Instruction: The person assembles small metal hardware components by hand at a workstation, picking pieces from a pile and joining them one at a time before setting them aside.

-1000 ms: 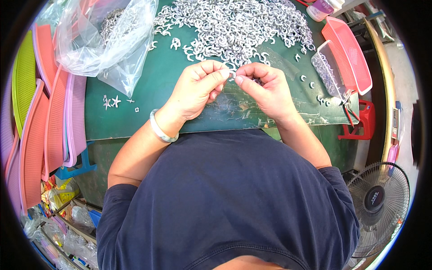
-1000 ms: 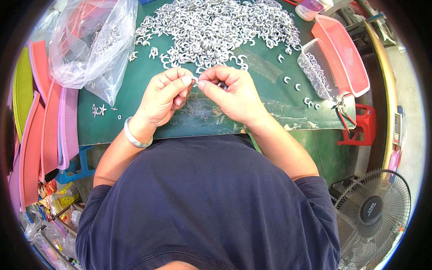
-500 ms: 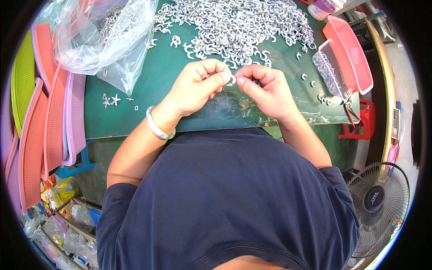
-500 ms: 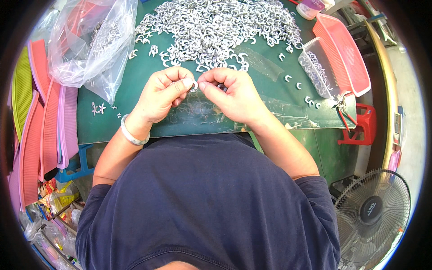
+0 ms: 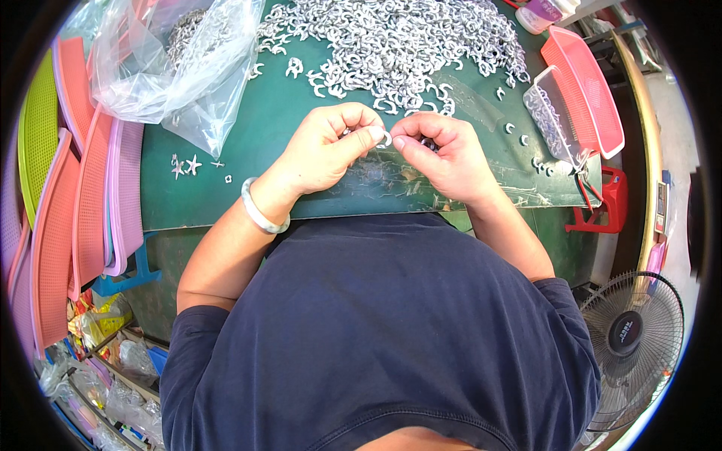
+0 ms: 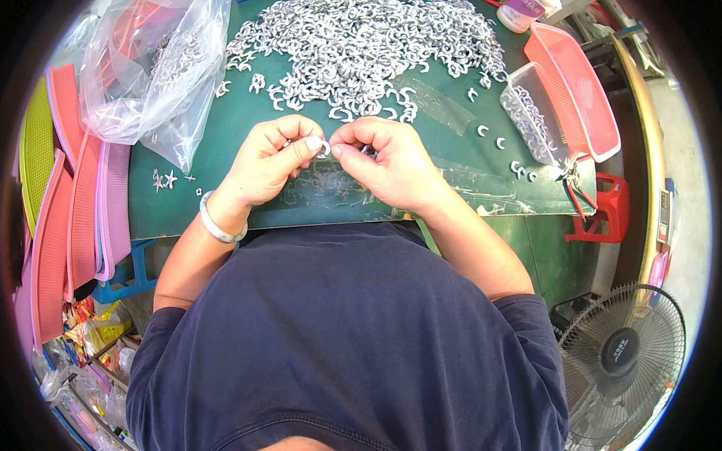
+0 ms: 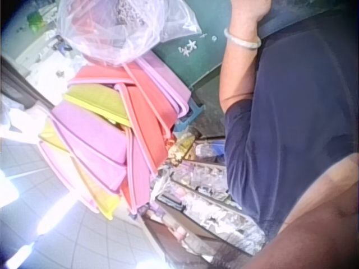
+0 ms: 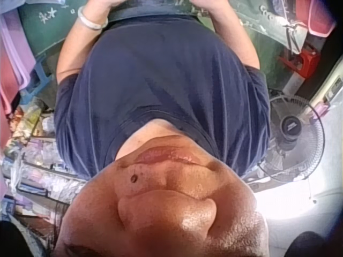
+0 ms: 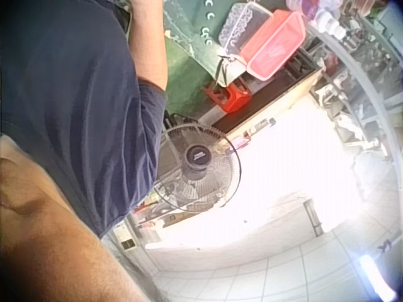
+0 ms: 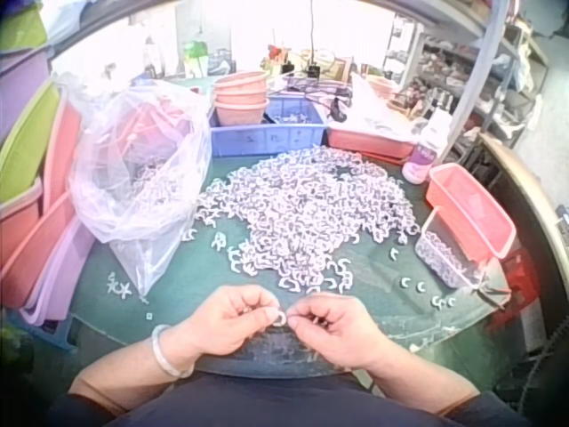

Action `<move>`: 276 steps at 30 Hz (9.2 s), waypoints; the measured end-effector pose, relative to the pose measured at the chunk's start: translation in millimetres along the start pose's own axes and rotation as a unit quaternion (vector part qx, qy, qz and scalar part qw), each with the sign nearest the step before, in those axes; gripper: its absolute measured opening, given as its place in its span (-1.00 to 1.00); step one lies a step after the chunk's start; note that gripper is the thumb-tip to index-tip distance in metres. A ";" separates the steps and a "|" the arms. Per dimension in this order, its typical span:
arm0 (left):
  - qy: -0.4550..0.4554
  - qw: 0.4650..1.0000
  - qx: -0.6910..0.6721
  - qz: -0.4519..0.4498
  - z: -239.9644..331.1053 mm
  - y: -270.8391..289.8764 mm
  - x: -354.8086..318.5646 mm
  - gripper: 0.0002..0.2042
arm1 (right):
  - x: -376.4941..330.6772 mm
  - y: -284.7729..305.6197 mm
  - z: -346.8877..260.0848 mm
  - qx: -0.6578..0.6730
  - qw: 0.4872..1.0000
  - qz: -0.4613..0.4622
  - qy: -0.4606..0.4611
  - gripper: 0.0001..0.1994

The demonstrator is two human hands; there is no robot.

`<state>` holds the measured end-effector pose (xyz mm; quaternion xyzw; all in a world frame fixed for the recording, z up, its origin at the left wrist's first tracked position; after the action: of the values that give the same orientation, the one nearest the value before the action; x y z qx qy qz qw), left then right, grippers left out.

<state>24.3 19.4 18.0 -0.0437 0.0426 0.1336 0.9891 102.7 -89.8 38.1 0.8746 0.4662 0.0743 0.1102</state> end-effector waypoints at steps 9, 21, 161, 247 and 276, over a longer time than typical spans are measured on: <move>-0.013 1.000 -0.017 -0.001 -3.9 0.2 0.4 -0.89 | -0.6 -1.8 1.1 0.012 1.000 0.002 -0.019 -0.90; 0.005 0.993 -0.109 0.053 -15.6 -2.3 0.7 -0.90 | -3.1 -0.2 -2.7 0.014 0.999 0.052 0.011 -0.89; -0.230 0.857 0.458 0.059 15.8 40.7 2.4 -0.79 | 42.9 -32.2 -7.9 -0.344 0.899 0.029 0.269 -0.91; -0.175 0.926 0.322 0.087 -2.6 45.2 -1.2 -0.90 | 43.2 -37.3 -8.5 -0.312 0.899 0.024 0.307 -0.92; -0.163 0.920 0.345 0.091 -4.4 47.6 -2.3 -0.81 | 35.0 -46.0 -9.2 -0.351 0.875 -0.036 0.332 -0.92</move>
<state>9.1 64.2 10.2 0.3271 -0.0717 0.2056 0.9196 83.2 -34.6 35.9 0.6853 0.4496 0.5149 0.2512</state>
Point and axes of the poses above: each hand's wrist, its own x-axis towards the middle knuckle, its own y-axis out of the back of the hand, z = x × y, the point moved 7 cm from there along x, towards the middle knuckle, and after that the axes turned 5 degrees about z, right-handed, at the moved point
